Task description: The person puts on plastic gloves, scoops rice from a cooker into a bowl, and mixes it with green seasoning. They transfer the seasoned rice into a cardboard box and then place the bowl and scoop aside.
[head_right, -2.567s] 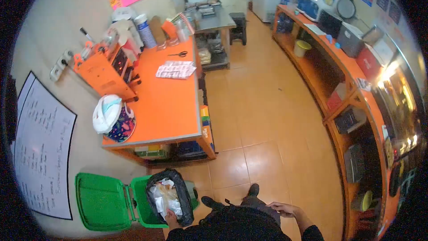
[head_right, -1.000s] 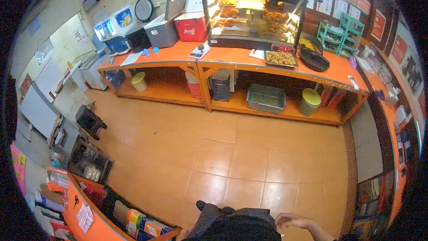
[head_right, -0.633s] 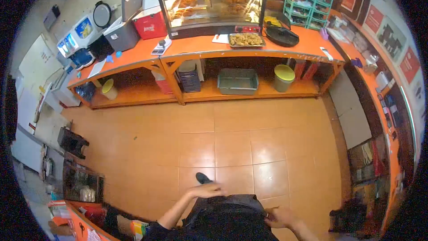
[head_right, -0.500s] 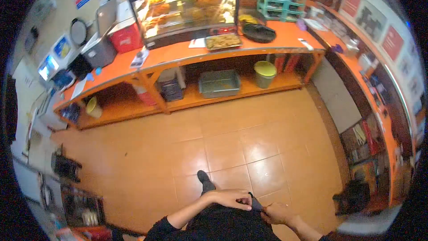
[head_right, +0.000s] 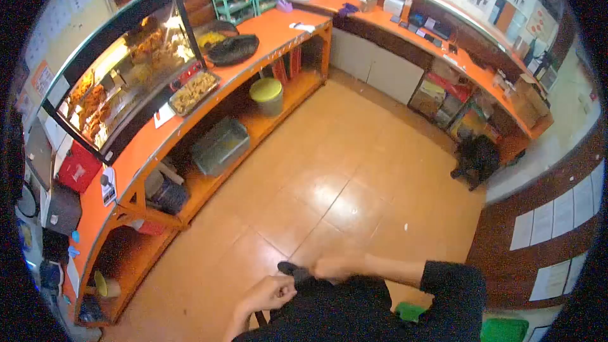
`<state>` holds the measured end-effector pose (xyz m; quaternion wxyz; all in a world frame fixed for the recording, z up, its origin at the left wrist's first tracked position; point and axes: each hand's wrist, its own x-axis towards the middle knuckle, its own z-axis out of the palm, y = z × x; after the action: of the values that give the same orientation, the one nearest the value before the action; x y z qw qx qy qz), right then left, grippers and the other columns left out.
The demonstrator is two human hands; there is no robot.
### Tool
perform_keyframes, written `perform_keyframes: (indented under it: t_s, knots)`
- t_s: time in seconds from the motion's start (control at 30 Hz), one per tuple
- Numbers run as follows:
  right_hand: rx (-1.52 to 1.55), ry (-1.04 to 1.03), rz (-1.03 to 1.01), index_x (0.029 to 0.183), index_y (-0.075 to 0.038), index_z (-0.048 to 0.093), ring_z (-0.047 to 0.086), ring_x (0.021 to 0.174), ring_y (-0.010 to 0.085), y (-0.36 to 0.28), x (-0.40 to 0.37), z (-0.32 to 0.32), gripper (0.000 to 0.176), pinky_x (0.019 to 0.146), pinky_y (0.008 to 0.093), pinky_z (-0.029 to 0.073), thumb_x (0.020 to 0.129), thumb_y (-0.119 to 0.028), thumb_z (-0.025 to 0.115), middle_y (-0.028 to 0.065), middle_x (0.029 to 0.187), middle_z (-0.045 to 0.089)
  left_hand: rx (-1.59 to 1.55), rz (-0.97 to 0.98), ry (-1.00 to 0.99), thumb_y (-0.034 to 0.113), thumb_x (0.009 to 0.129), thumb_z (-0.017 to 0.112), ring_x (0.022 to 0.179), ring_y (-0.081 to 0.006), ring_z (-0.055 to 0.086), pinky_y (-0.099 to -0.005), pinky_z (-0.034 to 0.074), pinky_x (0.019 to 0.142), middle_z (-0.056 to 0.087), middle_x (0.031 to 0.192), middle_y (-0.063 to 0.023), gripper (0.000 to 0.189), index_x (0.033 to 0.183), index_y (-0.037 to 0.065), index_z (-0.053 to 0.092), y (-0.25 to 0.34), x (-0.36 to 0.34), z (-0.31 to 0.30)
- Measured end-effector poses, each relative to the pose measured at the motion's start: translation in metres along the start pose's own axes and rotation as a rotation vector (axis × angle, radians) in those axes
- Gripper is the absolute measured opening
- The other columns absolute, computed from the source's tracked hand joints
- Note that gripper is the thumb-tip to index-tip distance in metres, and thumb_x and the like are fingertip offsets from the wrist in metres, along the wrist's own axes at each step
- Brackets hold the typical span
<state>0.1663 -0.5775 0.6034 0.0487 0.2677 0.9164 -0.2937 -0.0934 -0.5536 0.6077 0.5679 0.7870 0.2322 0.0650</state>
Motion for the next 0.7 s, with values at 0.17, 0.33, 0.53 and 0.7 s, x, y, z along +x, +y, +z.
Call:
perform_keyframes:
  t_s: [0.17,0.33,0.53,0.7]
  knots:
    - [-0.040,-0.034,-0.234,0.084,0.002,0.059,0.065,0.076,0.0350,-0.025,0.113,-0.034,0.017,0.067,0.0422,0.052,0.072,-0.011,0.063,0.0155,0.081,0.064,0.019,-0.376,-0.144,0.004,0.073,0.065,0.054,-0.0280,0.061,-0.0367,0.047,0.052,0.059,0.060,-0.0155,0.009,0.069,0.002,0.058,0.015,-0.062,-0.048]
    - [0.289,-0.126,-0.280,0.082,0.002,0.061,0.064,0.081,0.0385,-0.047,0.178,-0.065,0.021,0.075,0.0465,0.050,0.085,-0.018,0.060,0.0212,0.084,0.065,-0.024,-0.324,-0.200,-0.004,0.065,0.065,0.058,-0.0286,0.062,-0.0365,0.046,0.053,0.059,0.062,-0.0154,0.010,0.070,0.002,0.058,-0.011,-0.126,-0.058]
    - [0.370,0.168,-0.015,0.086,-0.001,0.060,0.060,0.080,0.0324,0.055,0.116,-0.116,0.017,0.075,0.0426,0.049,0.091,-0.016,0.057,0.0138,0.081,0.062,-0.332,-0.518,-0.068,-0.006,0.066,0.064,0.058,-0.0250,0.061,-0.0338,0.046,0.054,0.060,0.063,-0.0109,0.012,0.071,0.002,0.057,-0.018,-0.153,-0.065]
    - [0.711,-0.096,0.285,0.094,-0.002,0.060,0.066,0.075,0.0268,0.072,0.048,-0.115,0.014,0.068,0.0397,0.053,0.084,-0.010,0.057,0.0141,0.083,0.067,-0.359,-0.338,-0.179,-0.005,0.071,0.061,0.062,-0.0198,0.062,-0.0309,0.047,0.058,0.061,0.066,-0.0084,0.010,0.077,0.003,0.061,-0.039,-0.145,-0.098]
